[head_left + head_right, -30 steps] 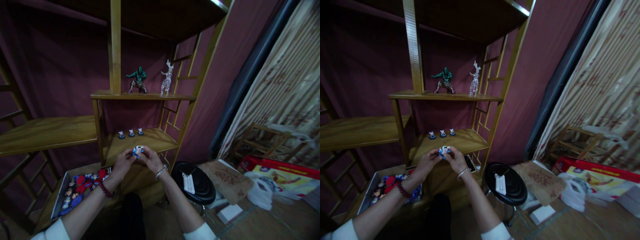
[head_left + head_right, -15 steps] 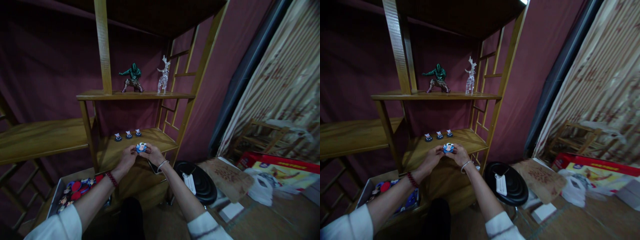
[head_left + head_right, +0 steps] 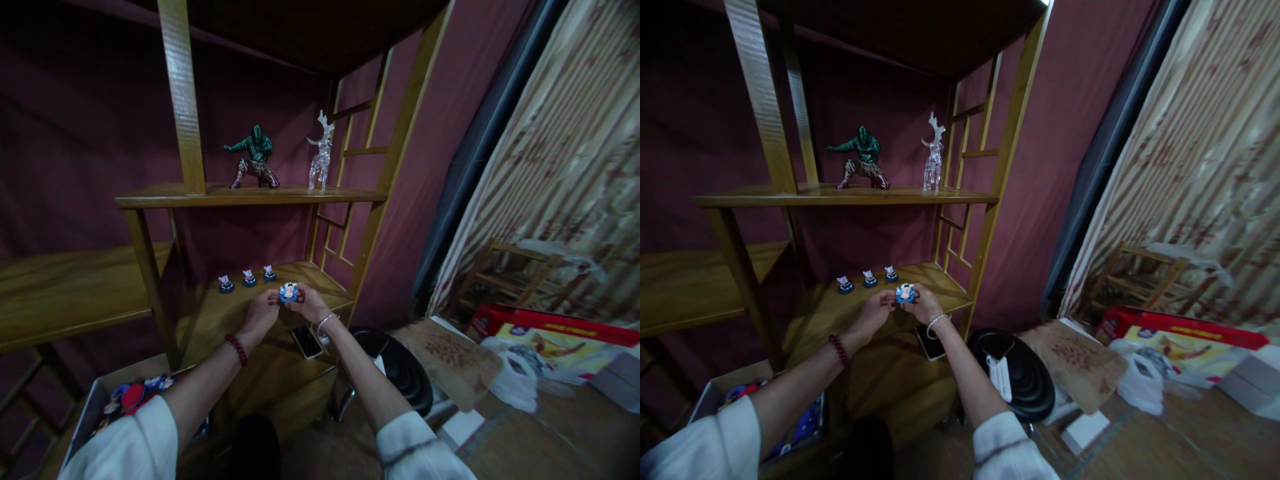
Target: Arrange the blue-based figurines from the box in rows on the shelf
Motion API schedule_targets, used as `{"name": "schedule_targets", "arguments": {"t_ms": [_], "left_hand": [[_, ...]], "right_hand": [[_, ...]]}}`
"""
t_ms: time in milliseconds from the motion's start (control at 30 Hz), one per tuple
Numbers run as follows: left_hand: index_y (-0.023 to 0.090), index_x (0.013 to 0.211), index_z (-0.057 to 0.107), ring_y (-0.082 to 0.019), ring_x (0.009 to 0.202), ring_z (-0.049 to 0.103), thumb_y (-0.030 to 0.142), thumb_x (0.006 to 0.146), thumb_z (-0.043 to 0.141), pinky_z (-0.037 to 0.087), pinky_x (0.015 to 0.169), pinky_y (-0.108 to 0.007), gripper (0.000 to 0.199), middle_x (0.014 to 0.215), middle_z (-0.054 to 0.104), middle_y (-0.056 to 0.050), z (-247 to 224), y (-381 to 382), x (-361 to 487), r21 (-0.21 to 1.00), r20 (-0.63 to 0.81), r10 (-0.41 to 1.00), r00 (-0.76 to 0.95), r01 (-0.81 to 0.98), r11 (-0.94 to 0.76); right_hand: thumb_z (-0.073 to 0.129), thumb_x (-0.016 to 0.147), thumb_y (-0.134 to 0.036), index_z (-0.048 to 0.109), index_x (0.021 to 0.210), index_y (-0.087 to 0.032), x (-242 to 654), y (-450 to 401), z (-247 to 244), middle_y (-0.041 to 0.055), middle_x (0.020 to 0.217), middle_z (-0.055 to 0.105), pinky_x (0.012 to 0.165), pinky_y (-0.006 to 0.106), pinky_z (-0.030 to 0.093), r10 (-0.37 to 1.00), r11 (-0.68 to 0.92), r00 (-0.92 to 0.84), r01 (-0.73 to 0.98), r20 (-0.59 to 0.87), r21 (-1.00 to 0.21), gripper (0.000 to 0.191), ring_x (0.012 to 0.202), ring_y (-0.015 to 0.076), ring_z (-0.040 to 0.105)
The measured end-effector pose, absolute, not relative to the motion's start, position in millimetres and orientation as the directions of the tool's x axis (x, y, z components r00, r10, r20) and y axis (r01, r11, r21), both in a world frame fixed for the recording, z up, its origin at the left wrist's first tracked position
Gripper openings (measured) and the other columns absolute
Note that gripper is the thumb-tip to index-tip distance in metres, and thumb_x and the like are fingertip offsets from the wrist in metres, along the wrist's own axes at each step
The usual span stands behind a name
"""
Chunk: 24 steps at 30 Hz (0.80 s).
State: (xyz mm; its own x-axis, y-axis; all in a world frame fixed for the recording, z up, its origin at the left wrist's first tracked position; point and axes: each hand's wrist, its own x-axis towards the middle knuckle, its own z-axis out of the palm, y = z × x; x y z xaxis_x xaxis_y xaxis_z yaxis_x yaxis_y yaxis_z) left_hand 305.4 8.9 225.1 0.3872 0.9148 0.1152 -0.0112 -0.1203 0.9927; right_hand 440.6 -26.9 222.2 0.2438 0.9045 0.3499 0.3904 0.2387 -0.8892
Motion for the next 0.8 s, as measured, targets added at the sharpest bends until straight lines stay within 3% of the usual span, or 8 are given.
{"name": "schedule_targets", "arguments": {"t_ms": [100, 267, 567, 800], "left_hand": [[0.015, 0.079, 0.062, -0.015, 0.081, 0.059, -0.003, 0.057, 0.046, 0.043, 0.078, -0.027, 0.032, 0.086, 0.066, -0.007, 223.9, 17.0, 313.0, 0.993, 0.111, 0.918, 0.38, 0.002, -0.121], [0.015, 0.082, 0.063, -0.016, 0.084, 0.059, -0.004, 0.057, 0.048, 0.043, 0.079, -0.028, 0.035, 0.089, 0.066, -0.008, 221.7, 23.4, 322.1, 0.992, 0.124, 0.913, 0.389, -0.048, -0.114], [0.017, 0.093, 0.064, -0.021, 0.102, 0.054, 0.001, 0.059, 0.053, 0.036, 0.09, -0.031, 0.039, 0.103, 0.064, -0.011, 216.5, 30.6, 330.3, 0.979, 0.195, 0.885, 0.423, -0.025, -0.204], [0.017, 0.098, 0.064, -0.023, 0.1, 0.054, 0.0, 0.059, 0.048, 0.034, 0.091, -0.033, 0.045, 0.103, 0.064, -0.011, 220.5, 30.8, 338.8, 0.939, 0.256, 0.859, 0.443, 0.096, -0.329]], "right_hand": [[0.069, 0.047, -0.012, 0.054, 0.09, -0.017, 449.9, -15.1, 218.1, -0.0036, 0.068, 0.056, 0.057, 0.024, 0.046, 0.91, 0.209, 0.267, 0.369, 0.319, -0.906, 0.045, 0.058, 0.0091, 0.051], [0.068, 0.048, -0.011, 0.053, 0.094, -0.017, 459.3, -2.6, 215.8, -0.0033, 0.073, 0.057, 0.062, 0.024, 0.046, 0.913, 0.173, 0.278, 0.4, 0.299, -0.9, 0.049, 0.062, 0.0087, 0.053], [0.067, 0.051, -0.013, 0.053, 0.091, -0.016, 469.0, 5.1, 224.2, -0.0032, 0.072, 0.056, 0.065, 0.025, 0.046, 0.894, 0.143, 0.332, 0.428, 0.302, -0.893, 0.043, 0.062, 0.0092, 0.053], [0.066, 0.052, -0.015, 0.053, 0.087, -0.017, 480.7, 18.8, 222.4, -0.0039, 0.068, 0.057, 0.067, 0.025, 0.045, 0.888, 0.143, 0.34, 0.436, 0.309, -0.889, 0.037, 0.063, 0.0096, 0.054]]}}
